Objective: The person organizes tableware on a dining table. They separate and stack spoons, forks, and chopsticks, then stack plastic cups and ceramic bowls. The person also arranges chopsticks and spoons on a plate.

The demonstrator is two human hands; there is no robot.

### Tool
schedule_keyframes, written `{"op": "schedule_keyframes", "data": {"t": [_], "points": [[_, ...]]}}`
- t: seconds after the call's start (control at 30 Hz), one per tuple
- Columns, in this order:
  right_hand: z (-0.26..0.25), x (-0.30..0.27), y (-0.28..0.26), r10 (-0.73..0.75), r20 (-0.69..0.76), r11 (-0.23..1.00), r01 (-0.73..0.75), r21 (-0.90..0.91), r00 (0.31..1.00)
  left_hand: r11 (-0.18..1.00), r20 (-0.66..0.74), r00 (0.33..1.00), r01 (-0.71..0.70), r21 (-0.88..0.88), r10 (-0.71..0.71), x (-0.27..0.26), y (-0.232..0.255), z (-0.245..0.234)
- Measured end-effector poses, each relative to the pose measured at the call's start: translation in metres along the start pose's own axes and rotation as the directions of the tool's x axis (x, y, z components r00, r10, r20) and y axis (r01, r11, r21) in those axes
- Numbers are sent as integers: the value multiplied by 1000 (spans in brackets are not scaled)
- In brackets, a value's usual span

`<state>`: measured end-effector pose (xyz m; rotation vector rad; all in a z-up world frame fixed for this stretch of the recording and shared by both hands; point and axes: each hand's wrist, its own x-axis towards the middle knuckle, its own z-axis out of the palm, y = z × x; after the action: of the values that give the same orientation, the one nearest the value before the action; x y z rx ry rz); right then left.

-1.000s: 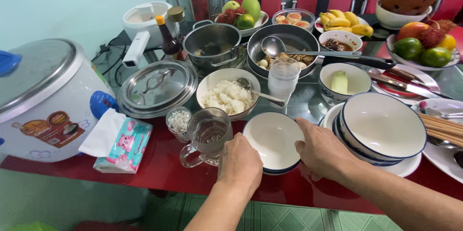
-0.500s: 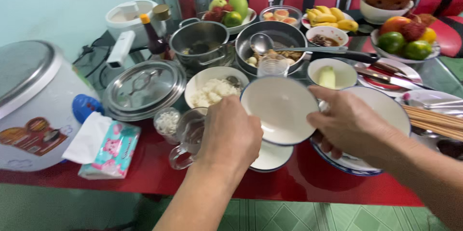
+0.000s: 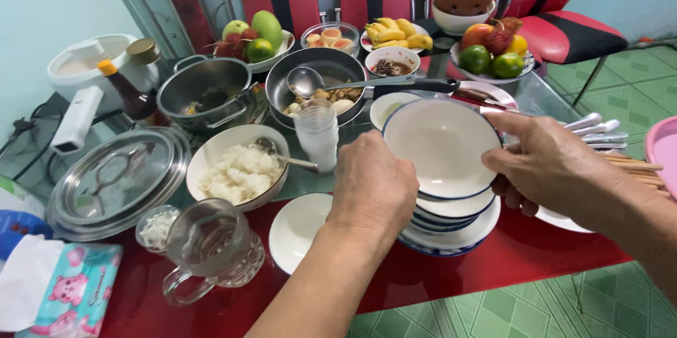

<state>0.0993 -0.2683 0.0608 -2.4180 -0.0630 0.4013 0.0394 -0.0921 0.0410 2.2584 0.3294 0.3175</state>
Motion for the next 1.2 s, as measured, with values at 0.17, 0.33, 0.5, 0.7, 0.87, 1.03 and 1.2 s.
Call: {"op": "schedule_keyframes", "data": {"t": [0.17,0.33,0.5,0.7,0.87,1.03,1.2], "points": [[3,12,22,33,49,999,-31,-43,998,1000,45,999,11,28,-13,-1,2,14],[7,22,39,-14,86,997,20,-71,996,995,105,990,88,53,-94,-4,1,23],[6,29,46,6,97,993,5,-115,995,993,110,987,112,34,-115,-3,-1,28],[-3,24,33,-308,-79,889,258,-378,948,998,-141,989,36,-49,-42,-6,-23,29],[8,11,-4,-185,-25,983,184,-17,982,966,-213,947,255,44,-240,-26,-68,-5],[87,-28,-30,-1,428,1000,3,-4,904,733,132,741,671,-107,-659,-66,-102,-34],[133,-43,-34,120,510,979,-187,82,852,677,92,678,734,-51,-729,-84,-124,-42]]}}
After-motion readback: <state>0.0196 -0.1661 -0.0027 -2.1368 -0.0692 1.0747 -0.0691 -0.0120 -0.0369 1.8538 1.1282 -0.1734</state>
